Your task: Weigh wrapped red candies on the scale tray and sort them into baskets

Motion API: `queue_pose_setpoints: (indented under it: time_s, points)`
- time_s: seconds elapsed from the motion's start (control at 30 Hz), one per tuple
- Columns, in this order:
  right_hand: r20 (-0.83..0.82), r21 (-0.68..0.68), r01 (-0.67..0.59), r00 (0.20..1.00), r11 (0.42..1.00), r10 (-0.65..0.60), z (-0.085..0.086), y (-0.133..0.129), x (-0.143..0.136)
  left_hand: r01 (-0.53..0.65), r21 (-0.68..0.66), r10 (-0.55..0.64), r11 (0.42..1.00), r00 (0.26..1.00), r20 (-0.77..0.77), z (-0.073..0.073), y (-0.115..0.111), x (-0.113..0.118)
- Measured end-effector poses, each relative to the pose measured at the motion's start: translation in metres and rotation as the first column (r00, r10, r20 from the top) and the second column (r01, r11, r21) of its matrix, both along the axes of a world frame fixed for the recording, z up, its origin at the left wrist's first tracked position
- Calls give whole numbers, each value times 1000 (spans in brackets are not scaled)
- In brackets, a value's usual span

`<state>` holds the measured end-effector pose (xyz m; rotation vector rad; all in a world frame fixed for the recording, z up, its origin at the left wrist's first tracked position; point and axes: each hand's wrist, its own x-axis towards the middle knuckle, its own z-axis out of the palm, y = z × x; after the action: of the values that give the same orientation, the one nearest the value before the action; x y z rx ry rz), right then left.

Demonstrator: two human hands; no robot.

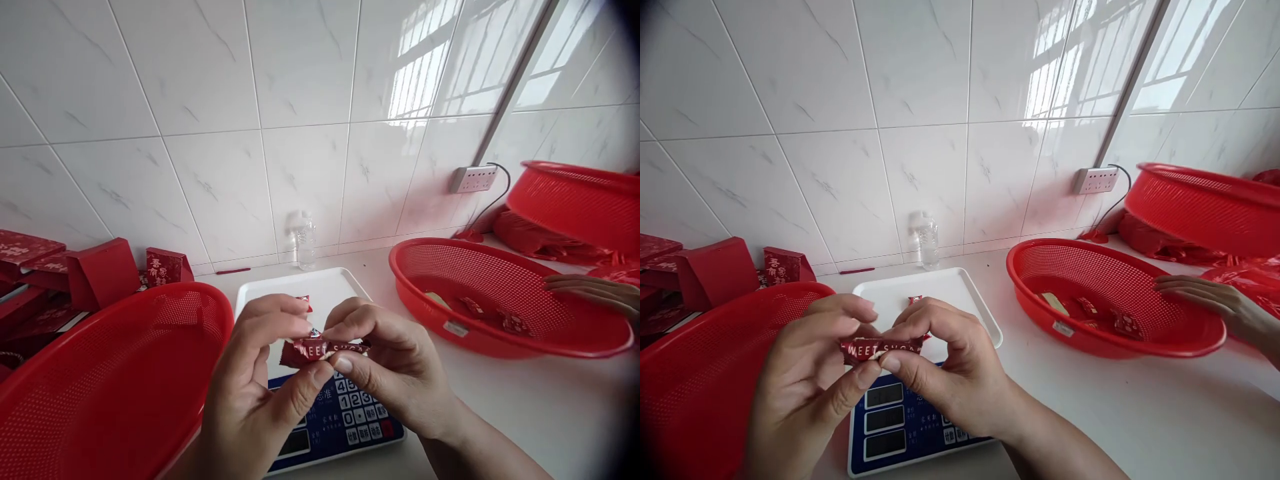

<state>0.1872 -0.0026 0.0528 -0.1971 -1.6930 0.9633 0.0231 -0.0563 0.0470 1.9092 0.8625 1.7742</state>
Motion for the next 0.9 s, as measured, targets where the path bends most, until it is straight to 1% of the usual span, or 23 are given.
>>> queue_pose_setpoints:
  time_s: [0.07, 0.1, 0.17, 0.3, 0.57, 0.7, 0.83, 0.9]
  points:
    - [15, 18, -3, 1000, 1000, 3, 0, 1, 0, -17, 80, 24, 997, 996, -82, 1, -2, -1]
    - [23, 20, -9, 1000, 1000, 8, -1, 1, 0, -19, 96, 30, 995, 993, -113, 1, -3, -1]
    - [29, 20, -16, 999, 1000, 16, -1, 1, 1, -16, 86, 27, 996, 991, -131, 3, -6, -1]
    - [32, 14, -15, 999, 1000, 15, -1, 1, 2, 16, 17, -14, 1000, 995, -95, 5, -8, 1]
    - [46, 3, -16, 999, 1000, 16, 0, 1, 3, 72, -104, -69, 992, 997, 26, 11, -6, 7]
    - [38, 4, -21, 999, 1000, 21, 0, 0, 4, 63, -119, -59, 991, 998, 36, 13, -7, 7]
    - [37, 2, -25, 999, 1000, 25, 0, -1, 3, 72, -133, -66, 989, 997, 51, 10, -7, 6]
    - [38, -2, -24, 999, 1000, 24, 1, -1, 3, 94, -128, -83, 987, 993, 84, 7, -7, 6]
